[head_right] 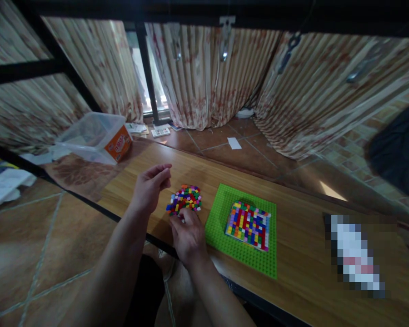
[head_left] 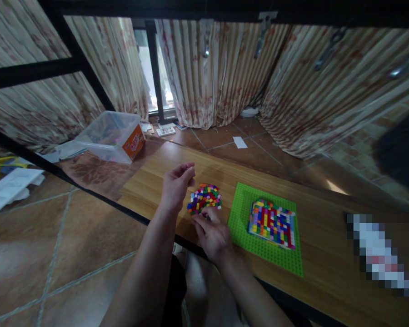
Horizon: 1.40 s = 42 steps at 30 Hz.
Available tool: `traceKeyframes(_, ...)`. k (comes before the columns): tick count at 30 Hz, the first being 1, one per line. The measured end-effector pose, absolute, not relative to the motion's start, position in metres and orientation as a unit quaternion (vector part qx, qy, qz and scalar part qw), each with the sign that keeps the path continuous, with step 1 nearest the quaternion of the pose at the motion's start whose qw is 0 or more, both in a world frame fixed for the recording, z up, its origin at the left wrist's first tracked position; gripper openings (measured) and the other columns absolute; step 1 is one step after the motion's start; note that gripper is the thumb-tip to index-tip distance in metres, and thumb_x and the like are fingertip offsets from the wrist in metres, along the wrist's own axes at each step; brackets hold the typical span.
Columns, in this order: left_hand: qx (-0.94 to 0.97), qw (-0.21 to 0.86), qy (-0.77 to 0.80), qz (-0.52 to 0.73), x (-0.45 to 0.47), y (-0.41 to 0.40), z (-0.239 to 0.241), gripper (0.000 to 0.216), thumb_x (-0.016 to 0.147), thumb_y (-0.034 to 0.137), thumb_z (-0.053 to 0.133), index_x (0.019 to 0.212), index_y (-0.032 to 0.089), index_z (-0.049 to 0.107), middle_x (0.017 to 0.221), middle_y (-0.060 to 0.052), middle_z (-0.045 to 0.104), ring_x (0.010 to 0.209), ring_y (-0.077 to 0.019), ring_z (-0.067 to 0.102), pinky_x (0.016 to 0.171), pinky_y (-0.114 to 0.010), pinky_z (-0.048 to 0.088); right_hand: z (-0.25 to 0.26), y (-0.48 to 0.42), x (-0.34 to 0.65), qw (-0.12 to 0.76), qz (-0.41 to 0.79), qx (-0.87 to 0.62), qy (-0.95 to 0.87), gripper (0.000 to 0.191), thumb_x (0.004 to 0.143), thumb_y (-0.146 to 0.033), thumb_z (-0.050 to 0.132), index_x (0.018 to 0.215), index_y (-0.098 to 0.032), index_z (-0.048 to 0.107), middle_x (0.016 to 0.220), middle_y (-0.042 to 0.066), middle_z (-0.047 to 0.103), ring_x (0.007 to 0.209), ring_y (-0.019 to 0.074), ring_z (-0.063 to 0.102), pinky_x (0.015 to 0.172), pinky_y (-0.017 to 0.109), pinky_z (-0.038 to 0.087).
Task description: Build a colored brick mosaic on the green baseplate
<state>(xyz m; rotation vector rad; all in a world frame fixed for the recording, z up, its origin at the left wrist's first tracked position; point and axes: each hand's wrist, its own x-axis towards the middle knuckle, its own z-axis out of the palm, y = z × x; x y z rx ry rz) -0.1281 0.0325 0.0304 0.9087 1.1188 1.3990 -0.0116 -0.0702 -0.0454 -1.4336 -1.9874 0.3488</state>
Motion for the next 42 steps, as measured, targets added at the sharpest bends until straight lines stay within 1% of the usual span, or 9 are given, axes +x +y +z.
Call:
traceKeyframes(3,0.382,0.537,0.47,0.587,-0.13,0.032,0.03,0.026,0.067,0.025,0.074,0.088,0.011,0.07,0.062,0.004,0.057,0.049,-0.0046,0.047,0.052,-0.02,0.037,-0.049,-0.067,-0.002,0.351,0.119,-0.537,-0.758,0.025,0.097,-0.024,0.049,0.098,-0.023,0.074,0.098,0.007,0.062,0.086,0.0184,0.06,0.078,0.031,0.053)
traceKeyframes(8,0.392,0.539,0.468,0.58,-0.13,0.031,0.029,0.025,0.068,0.026,0.073,0.088,0.012,0.07,0.064,0.004,0.058,0.05,-0.005,0.048,0.052,-0.02,0.038,-0.05,-0.063,0.014,0.37,0.114,-0.562,-0.731,0.027,0.099,-0.023,0.046,0.104,-0.023,0.073,0.106,0.008,0.065,0.096,0.0194,0.063,0.087,0.034,0.054)
traceKeyframes(12,0.401,0.539,0.465,0.576,-0.128,0.03,0.029,0.023,0.069,0.026,0.073,0.087,0.012,0.07,0.065,0.003,0.058,0.051,-0.0053,0.048,0.052,-0.02,0.039,-0.042,-0.059,0.022,0.382,0.108,-0.585,-0.707,0.028,0.097,-0.021,0.046,0.103,-0.023,0.073,0.106,0.008,0.066,0.098,0.0198,0.064,0.09,0.034,0.054)
traceKeyframes(18,0.413,0.536,0.473,0.565,-0.124,0.029,0.03,0.021,0.069,0.024,0.071,0.086,0.011,0.069,0.064,0.003,0.059,0.051,-0.0054,0.048,0.05,-0.019,0.037,-0.028,-0.059,0.034,0.424,0.081,-0.604,-0.67,0.024,0.094,-0.021,0.05,0.099,-0.023,0.074,0.103,0.008,0.067,0.097,0.0208,0.065,0.09,0.037,0.054)
traceKeyframes(22,0.423,0.535,0.484,0.548,-0.121,0.029,0.028,0.021,0.068,0.024,0.071,0.086,0.012,0.068,0.059,0.005,0.055,0.048,-0.0052,0.046,0.048,-0.019,0.035,-0.028,-0.062,0.039,0.407,0.049,-0.608,-0.68,0.025,0.095,-0.018,0.048,0.098,-0.019,0.073,0.1,0.009,0.067,0.095,0.0216,0.065,0.088,0.038,0.055)
traceKeyframes(27,0.447,0.517,0.503,0.529,-0.116,0.031,0.023,0.022,0.07,0.026,0.069,0.087,0.012,0.068,0.055,0.006,0.054,0.047,-0.0057,0.045,0.047,-0.019,0.033,-0.034,-0.065,0.034,0.363,0.059,-0.615,-0.697,0.025,0.095,-0.018,0.047,0.098,-0.017,0.072,0.103,0.01,0.066,0.096,0.0223,0.063,0.091,0.038,0.053)
traceKeyframes(33,0.467,0.499,0.509,0.523,-0.115,0.032,0.019,0.023,0.07,0.027,0.069,0.087,0.013,0.069,0.058,0.005,0.057,0.05,-0.0065,0.047,0.051,-0.02,0.037,-0.044,-0.063,0.03,0.335,0.067,-0.611,-0.715,0.024,0.095,-0.022,0.049,0.1,-0.019,0.072,0.107,0.011,0.064,0.103,0.0253,0.059,0.094,0.042,0.051)
traceKeyframes(38,0.463,0.511,0.508,0.517,-0.114,0.032,0.02,0.026,0.067,0.029,0.072,0.087,0.012,0.07,0.059,0.005,0.058,0.05,-0.0066,0.047,0.051,-0.02,0.038,-0.049,-0.059,0.023,0.342,0.068,-0.618,-0.705,0.024,0.095,-0.02,0.049,0.095,-0.02,0.072,0.104,0.01,0.065,0.101,0.0241,0.06,0.094,0.041,0.052)
traceKeyframes(42,0.457,0.517,0.502,0.521,-0.112,0.031,0.022,0.028,0.066,0.031,0.075,0.086,0.012,0.071,0.062,0.004,0.061,0.052,-0.0071,0.049,0.052,-0.02,0.039,-0.031,-0.06,0.021,0.396,0.07,-0.593,-0.698,0.02,0.095,-0.02,0.051,0.096,-0.021,0.071,0.102,0.008,0.068,0.097,0.0206,0.064,0.09,0.034,0.054)
